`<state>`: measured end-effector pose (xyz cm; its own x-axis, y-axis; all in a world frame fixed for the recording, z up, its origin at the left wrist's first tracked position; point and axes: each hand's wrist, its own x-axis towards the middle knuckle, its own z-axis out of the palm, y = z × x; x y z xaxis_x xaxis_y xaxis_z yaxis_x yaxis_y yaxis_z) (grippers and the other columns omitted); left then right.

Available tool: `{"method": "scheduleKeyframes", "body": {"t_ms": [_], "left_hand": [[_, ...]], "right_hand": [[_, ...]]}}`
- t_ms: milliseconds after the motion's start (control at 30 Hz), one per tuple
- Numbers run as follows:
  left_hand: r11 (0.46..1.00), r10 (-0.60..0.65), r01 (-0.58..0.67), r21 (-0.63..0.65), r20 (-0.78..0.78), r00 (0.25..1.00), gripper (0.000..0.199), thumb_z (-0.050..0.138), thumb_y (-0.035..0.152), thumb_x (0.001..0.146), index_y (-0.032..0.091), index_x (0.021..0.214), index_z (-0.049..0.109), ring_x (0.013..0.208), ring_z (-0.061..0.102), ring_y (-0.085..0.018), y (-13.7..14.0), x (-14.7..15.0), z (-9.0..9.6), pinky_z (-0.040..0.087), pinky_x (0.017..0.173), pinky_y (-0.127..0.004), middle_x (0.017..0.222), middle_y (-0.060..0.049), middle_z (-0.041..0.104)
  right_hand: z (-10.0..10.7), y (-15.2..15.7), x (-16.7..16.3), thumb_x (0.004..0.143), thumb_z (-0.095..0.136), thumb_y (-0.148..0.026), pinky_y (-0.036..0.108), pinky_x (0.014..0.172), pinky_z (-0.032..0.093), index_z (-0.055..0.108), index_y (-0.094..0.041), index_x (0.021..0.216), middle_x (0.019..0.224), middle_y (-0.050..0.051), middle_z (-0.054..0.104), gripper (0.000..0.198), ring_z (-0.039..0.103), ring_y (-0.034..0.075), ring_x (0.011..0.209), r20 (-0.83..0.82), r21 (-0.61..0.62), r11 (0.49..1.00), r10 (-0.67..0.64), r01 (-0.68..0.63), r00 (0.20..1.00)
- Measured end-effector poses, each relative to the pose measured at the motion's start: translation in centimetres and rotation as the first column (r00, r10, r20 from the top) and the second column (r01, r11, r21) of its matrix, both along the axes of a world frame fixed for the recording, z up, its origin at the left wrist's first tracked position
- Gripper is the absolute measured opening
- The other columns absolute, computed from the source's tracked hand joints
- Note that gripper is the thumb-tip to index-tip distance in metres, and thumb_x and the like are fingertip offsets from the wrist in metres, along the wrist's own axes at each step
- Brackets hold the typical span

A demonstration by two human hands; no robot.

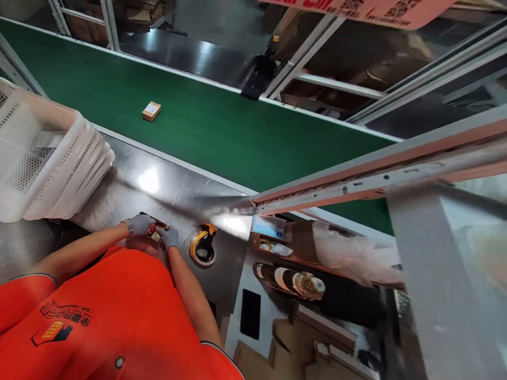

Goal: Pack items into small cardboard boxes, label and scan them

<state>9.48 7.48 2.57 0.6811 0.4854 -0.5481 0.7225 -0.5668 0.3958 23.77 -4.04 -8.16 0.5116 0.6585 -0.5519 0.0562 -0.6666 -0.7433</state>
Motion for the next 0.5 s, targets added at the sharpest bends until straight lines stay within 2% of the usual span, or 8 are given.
{"method": "scheduleKeyframes", "body": {"t_ms": [100,167,267,400,500], "left_hand": [[0.957,0.224,-0.212,0.198,-0.037,0.974,0.061,0.058,0.039,0.111,0.011,0.166,0.06,0.151,0.063,-0.038,-1.2,-3.4,0.6,0.054,0.12,-0.04,0.167,-0.026,0.062],[0.952,0.28,-0.263,0.156,-0.096,0.955,0.072,0.063,0.043,0.11,0.006,0.171,0.051,0.154,0.06,-0.04,-2.3,-5.0,0.5,0.053,0.123,-0.041,0.169,-0.029,0.058],[0.982,0.18,-0.186,-0.021,-0.164,0.97,0.074,0.071,0.035,0.105,0.008,0.171,0.05,0.153,0.063,-0.042,-3.5,-5.5,-0.2,0.055,0.12,-0.042,0.163,-0.03,0.064],[0.994,0.094,-0.103,-0.024,-0.246,0.965,0.068,0.071,0.032,0.104,0.01,0.167,0.055,0.142,0.072,-0.046,-3.3,-4.0,-0.8,0.062,0.111,-0.049,0.161,-0.034,0.063],[0.995,0.07,-0.086,-0.055,-0.252,0.965,0.049,0.069,0.031,0.107,0.009,0.151,0.071,0.129,0.08,-0.042,-1.7,-3.2,-0.8,0.063,0.107,-0.043,0.143,-0.03,0.077]], "right_hand": [[-0.5,0.2,0.1,0.065,0.089,-0.054,0.029,0.053,0.031,0.052,-0.028,0.053,0.048,-0.005,0.053,0.047,0.052,0.016,0.058,0.001,-0.041,0.999,0.003,-0.003,1.0],[-0.7,0.3,0.1,0.063,0.09,-0.053,0.029,0.053,0.03,0.052,-0.028,0.052,0.046,-0.006,0.052,0.047,0.052,0.016,0.058,0.002,-0.058,0.998,0.008,-0.008,1.0],[-0.7,0.5,0.3,0.064,0.091,-0.052,0.029,0.053,0.032,0.056,-0.027,0.053,0.046,-0.005,0.054,0.044,0.054,0.017,0.057,-0.002,-0.082,0.996,0.022,-0.022,1.0],[-0.4,0.7,0.4,0.064,0.092,-0.05,0.03,0.052,0.033,0.056,-0.027,0.052,0.046,-0.004,0.055,0.044,0.056,0.018,0.057,0.009,-0.096,0.995,0.032,-0.031,0.999],[-0.5,0.6,0.3,0.061,0.094,-0.051,0.029,0.052,0.033,0.052,-0.029,0.053,0.046,-0.005,0.053,0.048,0.054,0.017,0.057,0.023,-0.094,0.995,0.016,-0.014,1.0]]}}
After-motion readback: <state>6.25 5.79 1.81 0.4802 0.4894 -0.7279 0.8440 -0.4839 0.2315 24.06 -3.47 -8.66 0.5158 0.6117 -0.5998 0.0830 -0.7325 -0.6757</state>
